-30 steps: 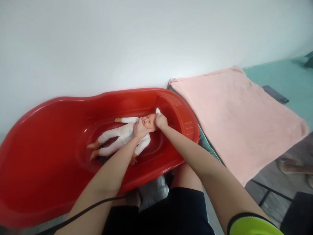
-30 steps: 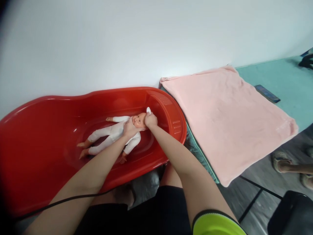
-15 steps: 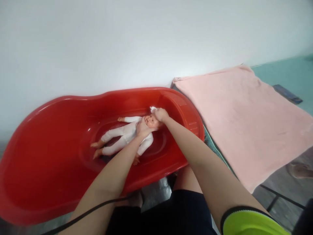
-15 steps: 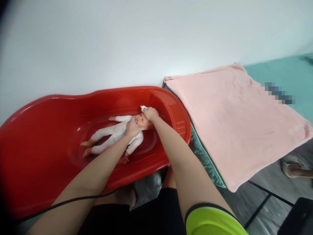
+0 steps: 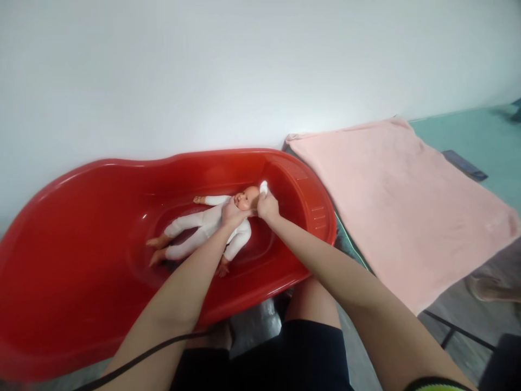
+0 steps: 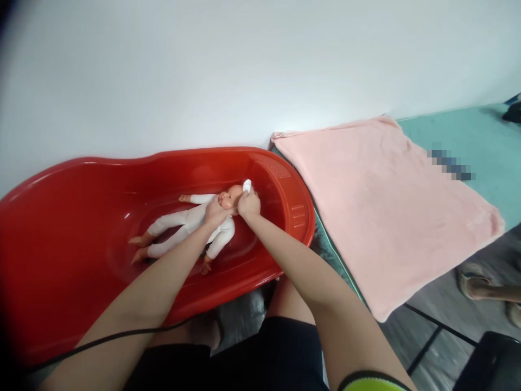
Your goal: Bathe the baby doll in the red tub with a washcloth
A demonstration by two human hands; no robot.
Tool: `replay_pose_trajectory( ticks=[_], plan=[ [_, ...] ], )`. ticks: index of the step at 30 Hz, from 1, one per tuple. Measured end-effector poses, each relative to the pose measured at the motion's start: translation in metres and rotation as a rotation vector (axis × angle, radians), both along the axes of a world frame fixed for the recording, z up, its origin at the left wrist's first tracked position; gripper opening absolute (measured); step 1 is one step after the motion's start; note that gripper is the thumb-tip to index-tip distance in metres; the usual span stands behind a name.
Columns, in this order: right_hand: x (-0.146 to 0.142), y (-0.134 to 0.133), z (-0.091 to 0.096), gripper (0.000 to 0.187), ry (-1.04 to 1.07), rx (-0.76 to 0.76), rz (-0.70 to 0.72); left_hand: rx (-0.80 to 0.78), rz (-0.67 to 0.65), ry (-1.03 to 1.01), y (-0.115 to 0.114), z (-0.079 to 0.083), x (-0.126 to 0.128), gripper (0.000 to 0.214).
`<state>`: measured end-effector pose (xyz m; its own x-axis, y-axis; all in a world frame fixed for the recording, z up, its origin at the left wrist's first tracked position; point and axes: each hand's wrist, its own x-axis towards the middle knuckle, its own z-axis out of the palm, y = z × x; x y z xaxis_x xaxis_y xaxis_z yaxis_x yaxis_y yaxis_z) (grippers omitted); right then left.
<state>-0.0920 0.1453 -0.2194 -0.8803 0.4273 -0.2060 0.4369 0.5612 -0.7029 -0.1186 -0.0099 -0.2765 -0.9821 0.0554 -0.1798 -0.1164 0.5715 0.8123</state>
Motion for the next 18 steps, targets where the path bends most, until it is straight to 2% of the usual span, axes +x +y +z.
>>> replay_pose_trajectory(
  ticks=[5, 9, 12, 16, 18],
  plan=[
    [-0.003, -0.019, 0.014, 0.063, 0.167, 0.172, 0.169, 0.041, 0.044, -0.018, -0.003, 0.0, -0.002, 0.085],
    [-0.029, -0.008, 0.016, 0.057, 0.067, 0.145, 0.25, 0.047, 0.028, 0.011, 0.0, 0.009, 0.008, 0.089],
    [-0.044, 0.013, 0.013, 0.051, -0.06, -0.057, 0.162, 0.018, 0.008, 0.033, 0.001, 0.012, 0.013, 0.093],
    [-0.047, 0.031, 0.003, 0.046, -0.155, -0.479, -0.105, 0.044, -0.014, 0.061, -0.001, 0.008, 0.013, 0.096],
    [-0.043, 0.03, -0.004, 0.047, -0.184, -0.589, -0.225, 0.067, -0.011, 0.089, -0.002, 0.002, 0.011, 0.091]
  ],
)
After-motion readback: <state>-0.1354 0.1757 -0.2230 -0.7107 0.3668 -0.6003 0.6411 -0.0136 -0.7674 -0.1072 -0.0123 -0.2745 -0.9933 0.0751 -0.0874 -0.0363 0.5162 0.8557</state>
